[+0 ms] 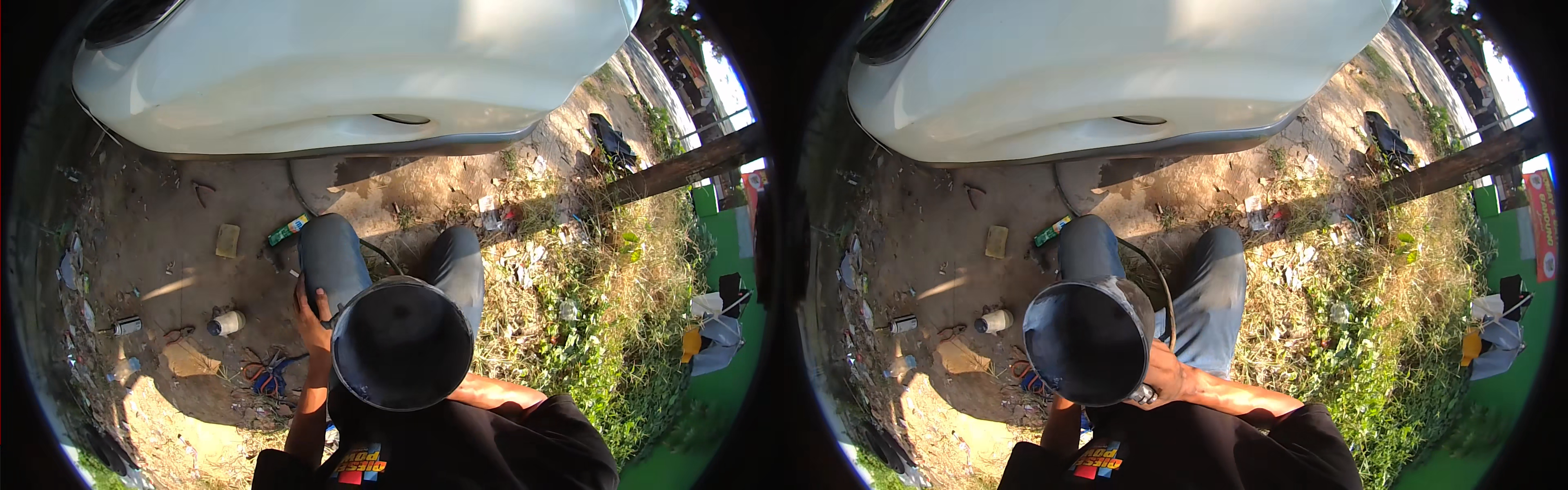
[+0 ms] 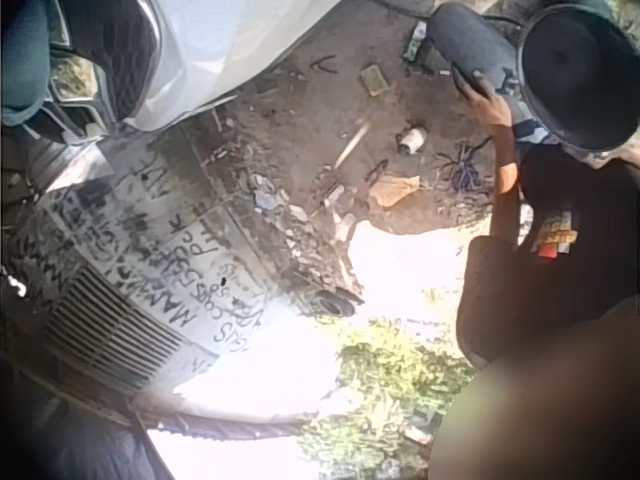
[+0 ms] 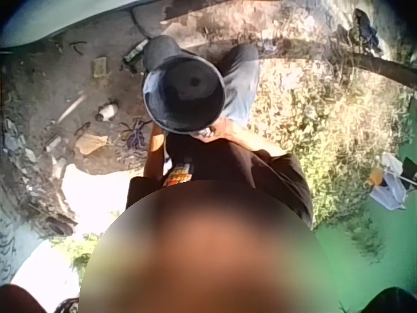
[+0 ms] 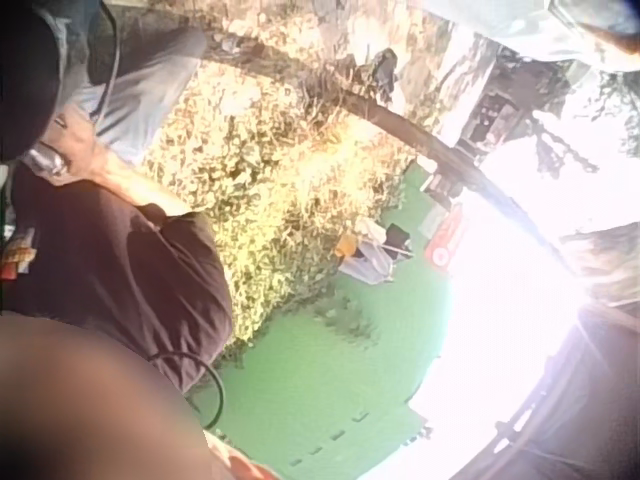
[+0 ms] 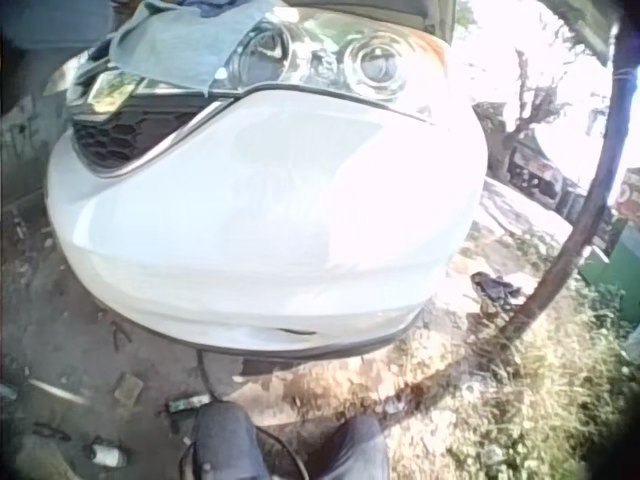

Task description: Using a spray gun to paint the bumper of a white car.

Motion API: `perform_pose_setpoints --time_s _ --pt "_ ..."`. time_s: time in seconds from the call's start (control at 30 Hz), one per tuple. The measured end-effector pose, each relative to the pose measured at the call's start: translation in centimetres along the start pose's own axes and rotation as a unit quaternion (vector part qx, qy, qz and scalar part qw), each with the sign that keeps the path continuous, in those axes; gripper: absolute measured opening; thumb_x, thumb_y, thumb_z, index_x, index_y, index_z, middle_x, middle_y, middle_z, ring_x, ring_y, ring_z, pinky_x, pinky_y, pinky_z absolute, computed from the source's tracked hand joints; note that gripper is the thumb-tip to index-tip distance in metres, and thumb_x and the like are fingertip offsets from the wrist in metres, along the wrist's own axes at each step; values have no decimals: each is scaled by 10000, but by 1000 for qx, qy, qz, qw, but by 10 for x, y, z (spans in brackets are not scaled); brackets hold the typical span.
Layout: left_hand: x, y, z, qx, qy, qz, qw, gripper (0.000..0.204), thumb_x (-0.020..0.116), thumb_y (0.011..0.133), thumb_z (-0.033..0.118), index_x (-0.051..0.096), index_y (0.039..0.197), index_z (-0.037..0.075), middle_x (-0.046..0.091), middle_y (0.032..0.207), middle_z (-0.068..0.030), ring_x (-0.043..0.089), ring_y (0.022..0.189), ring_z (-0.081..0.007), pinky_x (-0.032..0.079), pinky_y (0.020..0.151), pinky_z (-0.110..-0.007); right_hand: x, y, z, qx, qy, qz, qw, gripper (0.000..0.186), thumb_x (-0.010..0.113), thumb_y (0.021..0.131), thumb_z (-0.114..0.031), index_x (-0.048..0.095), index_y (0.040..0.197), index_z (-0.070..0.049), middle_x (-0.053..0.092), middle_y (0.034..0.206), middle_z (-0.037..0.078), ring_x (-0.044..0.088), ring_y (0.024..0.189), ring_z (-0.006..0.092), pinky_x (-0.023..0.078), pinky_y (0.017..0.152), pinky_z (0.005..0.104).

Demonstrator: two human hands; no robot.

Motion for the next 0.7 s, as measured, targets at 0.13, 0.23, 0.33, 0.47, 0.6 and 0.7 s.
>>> perform_pose_setpoints --time_s 0.13,0.23,0.33,0.47,0.6,0.7 --pt "11 -3 -44 24 -4 20 999 569 503 1097 456 514 1512 67 547 1483 -252 535 1338 -468 454 1080 -544 13 -9 -3 -19 19 -2 1000 369 871 731 -162 737 1045 -22 676 1136 195 701 999 405 541 856 443" --pt "10 -3 -32 32 19 18 999 578 503 1095 466 489 1530 85 555 1464 -261 543 1320 -482 467 1067 -549 6 0 -9 -36 27 -62 997 376 874 734 -179 736 1044 -14 673 1119 183 699 974 381 539 825 438" --pt "9 0 -29 61 -9 39 997 580 500 1095 470 482 1535 92 542 1478 -258 542 1324 -476 470 1068 -544 10 -8 -5 -41 53 -54 996 392 876 737 -197 739 1057 -17 670 1117 178 695 984 380 542 832 439" --pt "-9 -19 -33 8 -20 114 993 627 457 1104 517 462 1519 47 500 1518 -281 513 1375 -477 397 1140 -576 8 -7 -4 -18 44 -63 997 426 882 741 -202 738 1096 -14 664 1132 174 686 1004 373 533 849 441" --pt "-62 -3 72 205 -123 143 960 748 452 1074 611 408 1546 32 446 1567 -269 476 1420 -460 345 1194 -584 0 11 -6 -14 47 -48 998 513 907 732 -180 703 1169 -6 654 1151 181 683 979 381 538 838 454" --pt "-90 10 125 245 -335 32 909 921 458 1013 725 337 1583 13 425 1586 -257 463 1444 -432 318 1231 -564 5 19 -3 -7 73 -62 995 545 925 756 -185 678 1194 27 638 1068 175 677 895 372 541 758 420"
Point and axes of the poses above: each hand's wrist, its own y-axis towards the middle knuckle, its own x-axis out of the palm, z = x × y, the point moved 2 cm from there along y, towards the middle knuckle
